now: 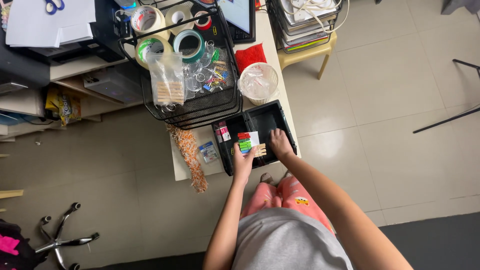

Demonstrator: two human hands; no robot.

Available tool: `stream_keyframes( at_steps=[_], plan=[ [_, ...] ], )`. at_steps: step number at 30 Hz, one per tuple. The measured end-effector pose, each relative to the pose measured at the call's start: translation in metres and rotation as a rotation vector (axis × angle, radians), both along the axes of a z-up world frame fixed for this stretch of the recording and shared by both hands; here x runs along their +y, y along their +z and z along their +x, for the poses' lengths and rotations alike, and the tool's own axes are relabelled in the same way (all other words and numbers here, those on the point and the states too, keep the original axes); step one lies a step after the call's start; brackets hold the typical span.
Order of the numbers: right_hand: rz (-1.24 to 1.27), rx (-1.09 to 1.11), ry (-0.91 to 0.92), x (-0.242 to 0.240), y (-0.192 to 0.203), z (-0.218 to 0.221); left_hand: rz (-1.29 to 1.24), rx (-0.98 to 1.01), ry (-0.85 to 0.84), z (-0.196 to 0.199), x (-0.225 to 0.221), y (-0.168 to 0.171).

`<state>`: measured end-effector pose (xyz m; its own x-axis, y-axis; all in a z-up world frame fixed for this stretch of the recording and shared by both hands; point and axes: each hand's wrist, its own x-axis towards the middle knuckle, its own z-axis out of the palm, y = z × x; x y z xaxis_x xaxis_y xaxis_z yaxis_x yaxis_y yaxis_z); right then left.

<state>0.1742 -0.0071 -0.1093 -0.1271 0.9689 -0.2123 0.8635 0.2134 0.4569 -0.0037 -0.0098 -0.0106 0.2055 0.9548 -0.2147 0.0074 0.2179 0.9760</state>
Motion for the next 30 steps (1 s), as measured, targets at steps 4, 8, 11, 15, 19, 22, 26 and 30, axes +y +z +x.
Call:
stream_keyframes(
  at_steps=[4,8,11,15,19,22,26,30],
  plan=[
    [-0.012,-0.008,0.015,0.005,-0.009,0.004,-0.02,-0.023,-0.007,0.003,0.0,-0.002],
    [0.013,0.368,-0.104,0.01,0.031,0.013,-0.001,-0.008,-0.006,0.004,0.005,0.0],
    [0.028,0.986,-0.309,0.015,0.074,0.026,0.02,0.005,0.017,0.0,0.011,0.001],
    [0.017,1.703,-0.506,0.0,0.112,0.042,-0.016,0.041,0.042,-0.002,0.01,0.001],
    [-0.12,1.932,-0.651,-0.013,0.102,0.048,0.007,0.075,0.019,0.0,0.01,0.008],
    [-0.199,2.103,-0.672,-0.019,0.11,0.047,0.031,0.101,-0.041,0.001,0.01,0.004],
    [-0.165,1.98,-0.516,-0.022,0.137,0.04,0.066,0.028,-0.082,0.005,0.011,-0.001],
    [0.023,1.588,-0.228,-0.023,0.163,0.029,0.064,0.054,-0.082,0.008,0.011,0.001]
  ],
)
